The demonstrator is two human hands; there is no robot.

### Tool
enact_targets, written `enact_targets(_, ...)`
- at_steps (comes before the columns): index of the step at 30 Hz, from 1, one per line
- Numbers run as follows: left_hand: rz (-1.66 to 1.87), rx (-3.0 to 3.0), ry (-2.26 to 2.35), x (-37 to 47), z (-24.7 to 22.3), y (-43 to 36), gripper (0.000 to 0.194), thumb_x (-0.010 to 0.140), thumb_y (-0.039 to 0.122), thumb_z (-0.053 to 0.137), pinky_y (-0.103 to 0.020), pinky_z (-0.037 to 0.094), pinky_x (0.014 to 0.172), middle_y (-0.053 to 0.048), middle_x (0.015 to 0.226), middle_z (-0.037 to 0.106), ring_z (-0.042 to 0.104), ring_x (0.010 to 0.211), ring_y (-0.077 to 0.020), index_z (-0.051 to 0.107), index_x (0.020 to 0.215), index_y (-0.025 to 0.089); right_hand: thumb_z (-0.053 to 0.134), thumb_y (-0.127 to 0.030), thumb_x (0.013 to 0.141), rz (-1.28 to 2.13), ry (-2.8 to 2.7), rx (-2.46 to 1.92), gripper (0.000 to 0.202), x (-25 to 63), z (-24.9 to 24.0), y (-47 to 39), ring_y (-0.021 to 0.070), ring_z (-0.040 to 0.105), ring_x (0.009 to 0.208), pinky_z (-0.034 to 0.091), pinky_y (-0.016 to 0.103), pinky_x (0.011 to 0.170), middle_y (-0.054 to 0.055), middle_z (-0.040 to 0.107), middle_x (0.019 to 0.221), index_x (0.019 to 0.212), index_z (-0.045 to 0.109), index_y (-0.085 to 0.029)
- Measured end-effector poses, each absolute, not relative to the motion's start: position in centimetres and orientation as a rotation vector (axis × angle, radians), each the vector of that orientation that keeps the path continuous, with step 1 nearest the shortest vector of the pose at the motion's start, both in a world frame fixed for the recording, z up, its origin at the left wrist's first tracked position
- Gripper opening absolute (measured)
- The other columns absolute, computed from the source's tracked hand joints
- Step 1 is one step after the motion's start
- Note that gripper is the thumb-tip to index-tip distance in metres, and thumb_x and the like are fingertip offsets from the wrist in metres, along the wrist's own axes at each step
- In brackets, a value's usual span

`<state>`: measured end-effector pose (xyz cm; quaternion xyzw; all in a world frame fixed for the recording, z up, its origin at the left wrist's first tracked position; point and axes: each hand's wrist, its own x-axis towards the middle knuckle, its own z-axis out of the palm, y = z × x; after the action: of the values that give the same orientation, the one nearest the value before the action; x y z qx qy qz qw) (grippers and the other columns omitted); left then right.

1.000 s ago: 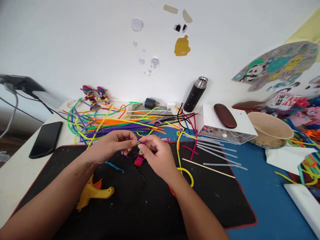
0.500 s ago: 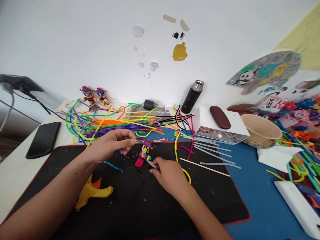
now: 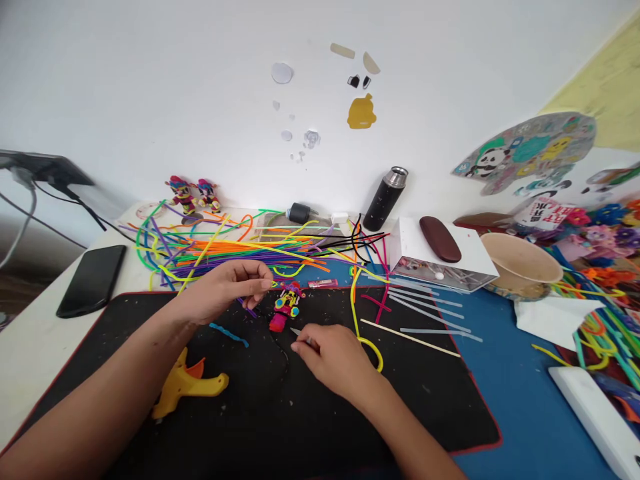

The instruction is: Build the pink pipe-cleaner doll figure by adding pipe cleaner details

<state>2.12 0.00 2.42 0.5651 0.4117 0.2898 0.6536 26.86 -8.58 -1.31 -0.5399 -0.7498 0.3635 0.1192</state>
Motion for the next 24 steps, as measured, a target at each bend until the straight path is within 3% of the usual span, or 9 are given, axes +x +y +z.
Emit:
enact_targets(5,0.596,1.276,0.91,2.0,2.5,0.1,0.031,0.079,0.046,0.081,-0.024,0.046,0.057,0.003,0.067,0.059,0.052,0.058,-0.0114,0.067,0.079,0.018,0.068,-0.039,0.098,1.113,-1.736,-1.404,0.02,25.3,-0.9,-6.9,0.0138,0.05,0.056,0.036,0.026,0.055,-0.005,0.055,0.061,0.102,0.077,-0.022)
enact_targets(15,0.522,1.256,0.895,1.3,2.1,0.5,0.026,0.084,0.042,0.078,-0.023,0.04,0.056,0.002,0.067,0.062,0.054,0.057,-0.0111,0.071,0.084,0.017,0.07,-0.034,0.096,1.07,-1.571,-1.181,0.021,22.5,-0.6,-4.7,0.0129,0.048,0.056,0.038,0.026,0.056,-0.007,0.049,0.062,0.112,0.073,-0.021)
enact_targets(24,0.452,1.235,0.9,1.8,1.9,0.2,0.029,0.083,0.043,0.08,-0.022,0.037,0.055,0.004,0.064,0.062,0.053,0.055,-0.0095,0.07,0.084,0.016,0.067,-0.028,0.097,1.035,-1.581,-1.144,0.011,22.2,-1.5,-5.0,0.0112,0.046,0.054,0.036,0.024,0.054,-0.007,0.049,0.061,0.103,0.073,-0.021)
